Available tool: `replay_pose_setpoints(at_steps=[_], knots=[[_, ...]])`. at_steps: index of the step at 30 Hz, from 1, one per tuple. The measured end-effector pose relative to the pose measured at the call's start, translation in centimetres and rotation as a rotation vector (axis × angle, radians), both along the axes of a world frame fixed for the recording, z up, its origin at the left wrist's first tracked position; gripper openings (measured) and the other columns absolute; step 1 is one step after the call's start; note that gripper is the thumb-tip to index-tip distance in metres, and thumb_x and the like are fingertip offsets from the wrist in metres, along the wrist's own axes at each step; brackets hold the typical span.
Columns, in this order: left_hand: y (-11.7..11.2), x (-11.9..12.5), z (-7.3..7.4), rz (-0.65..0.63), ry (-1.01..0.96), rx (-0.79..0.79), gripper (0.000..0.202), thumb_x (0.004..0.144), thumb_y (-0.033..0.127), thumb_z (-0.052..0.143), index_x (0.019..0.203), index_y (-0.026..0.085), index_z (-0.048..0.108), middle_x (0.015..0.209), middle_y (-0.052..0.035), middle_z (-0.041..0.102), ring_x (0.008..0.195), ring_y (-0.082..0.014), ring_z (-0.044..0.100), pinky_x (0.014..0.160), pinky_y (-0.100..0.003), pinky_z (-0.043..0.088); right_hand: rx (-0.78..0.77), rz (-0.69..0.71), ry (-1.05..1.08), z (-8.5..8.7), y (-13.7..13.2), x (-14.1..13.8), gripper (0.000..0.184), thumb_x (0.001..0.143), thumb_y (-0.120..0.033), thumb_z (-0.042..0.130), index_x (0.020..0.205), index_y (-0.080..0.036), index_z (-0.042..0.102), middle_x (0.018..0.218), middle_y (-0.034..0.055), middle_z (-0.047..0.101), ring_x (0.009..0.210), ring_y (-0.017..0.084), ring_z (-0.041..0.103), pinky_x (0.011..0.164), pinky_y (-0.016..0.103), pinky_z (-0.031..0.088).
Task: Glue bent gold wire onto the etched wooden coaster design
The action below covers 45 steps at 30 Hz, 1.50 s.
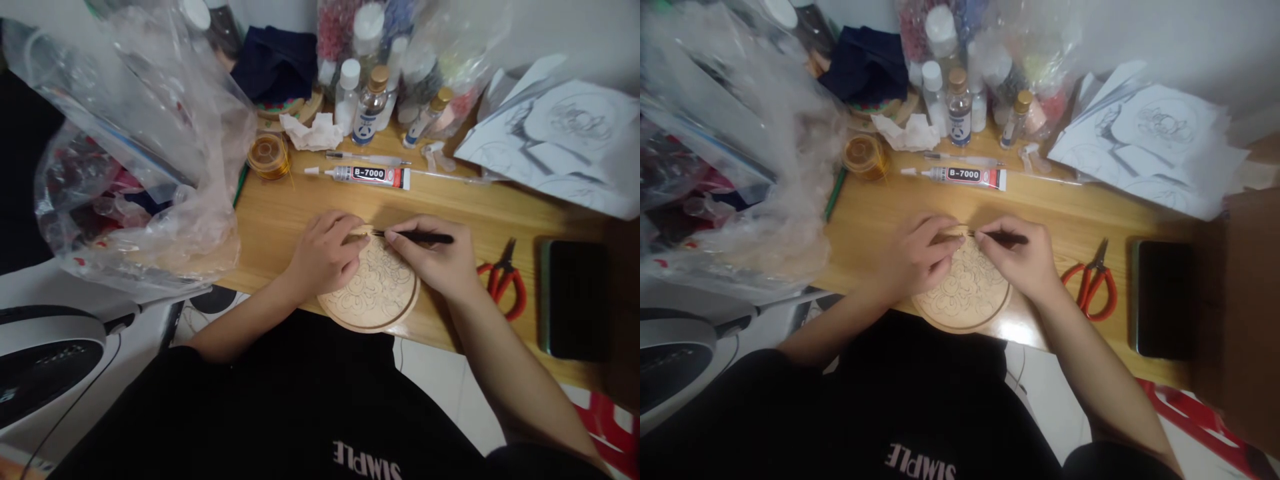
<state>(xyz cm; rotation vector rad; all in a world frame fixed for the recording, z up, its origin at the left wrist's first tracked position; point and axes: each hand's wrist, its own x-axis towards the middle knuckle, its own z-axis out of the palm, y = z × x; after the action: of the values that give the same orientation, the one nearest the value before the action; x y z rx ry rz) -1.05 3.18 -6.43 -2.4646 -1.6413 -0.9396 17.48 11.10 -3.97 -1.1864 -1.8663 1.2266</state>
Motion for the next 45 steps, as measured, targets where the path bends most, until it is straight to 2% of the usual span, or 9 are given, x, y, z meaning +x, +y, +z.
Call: replay_pose_setpoints(at_steps=[14, 19, 22, 25, 30, 34, 38, 42, 45], knots=[[-0.1, 0.1, -0.1, 0.041, -0.013, -0.030, 0.021, 0.085, 0.012, 0.057, 0.096, 0.018, 0.074, 0.110, -0.0092, 0.069, 0.103, -0.0249, 0.058, 0.085, -0.040, 0.052, -0.132, -0.022, 0.072, 0.0, 0.3, -0.1, 0.004, 0.073, -0.021, 0.076, 0.071, -0.019, 0.073, 0.061, 0.0006, 0.070, 0.055, 0.012, 0.066, 0.055, 0.024, 0.055], [0.0, 0.0, -0.2, 0.014, -0.115, -0.031, 0.020, 0.084, 0.009, 0.057, 0.094, 0.016, 0.073, 0.107, -0.0111, 0.069, 0.100, -0.0254, 0.059, 0.083, -0.040, 0.053, -0.137, -0.029, 0.071, 0.1, 0.3, -0.2, 0.004, 0.072, -0.019, 0.075, 0.070, -0.020, 0.073, 0.061, 0.0002, 0.070, 0.054, 0.012, 0.066, 0.054, 0.023, 0.054], [-0.1, -0.3, -0.1, -0.004, -0.156, -0.044, 0.023, 0.087, 0.006, 0.054, 0.101, 0.013, 0.071, 0.107, -0.0108, 0.069, 0.101, -0.0221, 0.061, 0.087, -0.037, 0.055, -0.173, -0.030, 0.078, 0.2, 0.4, -0.2, 0.004, 0.071, -0.019, 0.076, 0.069, -0.020, 0.072, 0.061, 0.0005, 0.070, 0.054, 0.012, 0.066, 0.055, 0.024, 0.055], [-0.2, -0.7, 0.0, 0.031, -0.153, -0.068, 0.028, 0.090, 0.005, 0.050, 0.111, 0.013, 0.067, 0.109, -0.0098, 0.069, 0.103, -0.0194, 0.063, 0.091, -0.034, 0.055, -0.234, -0.051, 0.128, 0.2, 0.6, -0.2, 0.005, 0.070, -0.021, 0.076, 0.069, -0.020, 0.071, 0.061, 0.0005, 0.070, 0.055, 0.013, 0.066, 0.058, 0.026, 0.056], [0.3, -1.1, 0.6, 0.120, -0.054, -0.154, 0.023, 0.096, 0.014, 0.052, 0.115, 0.016, 0.064, 0.107, -0.0076, 0.071, 0.099, -0.0202, 0.066, 0.088, -0.035, 0.056, -0.293, -0.063, 0.209, 0.2, 1.0, 0.1, 0.010, 0.069, -0.026, 0.077, 0.070, -0.020, 0.070, 0.062, 0.0002, 0.069, 0.054, 0.012, 0.064, 0.057, 0.026, 0.054], [1.5, -1.6, 1.4, 0.033, 0.078, -0.155, 0.024, 0.097, 0.017, 0.050, 0.117, 0.013, 0.062, 0.103, -0.0106, 0.072, 0.089, -0.0215, 0.069, 0.076, -0.033, 0.057, -0.272, -0.056, 0.227, 0.7, 1.1, 0.3, 0.015, 0.067, -0.030, 0.077, 0.068, -0.018, 0.070, 0.061, 0.0014, 0.069, 0.054, 0.012, 0.063, 0.057, 0.026, 0.052], [2.7, -2.3, 1.6, -0.080, 0.208, -0.139, 0.030, 0.099, 0.018, 0.042, 0.123, 0.012, 0.059, 0.102, -0.0113, 0.075, 0.080, -0.0215, 0.070, 0.067, -0.031, 0.055, -0.251, -0.071, 0.253, 1.0, 1.2, 0.4, 0.016, 0.066, -0.032, 0.077, 0.067, -0.018, 0.070, 0.057, 0.0009, 0.067, 0.052, 0.012, 0.061, 0.055, 0.027, 0.051], [3.0, -2.7, 1.6, -0.127, 0.245, -0.119, 0.033, 0.099, 0.018, 0.041, 0.129, 0.015, 0.056, 0.104, -0.0096, 0.076, 0.080, -0.0207, 0.071, 0.066, -0.030, 0.055, -0.179, -0.225, 0.301, 0.3, 1.6, 0.6, 0.017, 0.068, -0.034, 0.074, 0.069, -0.018, 0.069, 0.062, 0.0008, 0.067, 0.056, 0.012, 0.060, 0.060, 0.029, 0.051], [3.0, -2.7, 1.7, -0.137, 0.232, -0.133, 0.033, 0.098, 0.019, 0.043, 0.129, 0.019, 0.054, 0.114, -0.0092, 0.074, 0.088, -0.0213, 0.072, 0.073, -0.032, 0.057, -0.146, -0.332, 0.334, -0.1, 2.0, 0.9, 0.020, 0.068, -0.037, 0.074, 0.071, -0.018, 0.068, 0.061, 0.0002, 0.065, 0.057, 0.013, 0.060, 0.063, 0.030, 0.051]])
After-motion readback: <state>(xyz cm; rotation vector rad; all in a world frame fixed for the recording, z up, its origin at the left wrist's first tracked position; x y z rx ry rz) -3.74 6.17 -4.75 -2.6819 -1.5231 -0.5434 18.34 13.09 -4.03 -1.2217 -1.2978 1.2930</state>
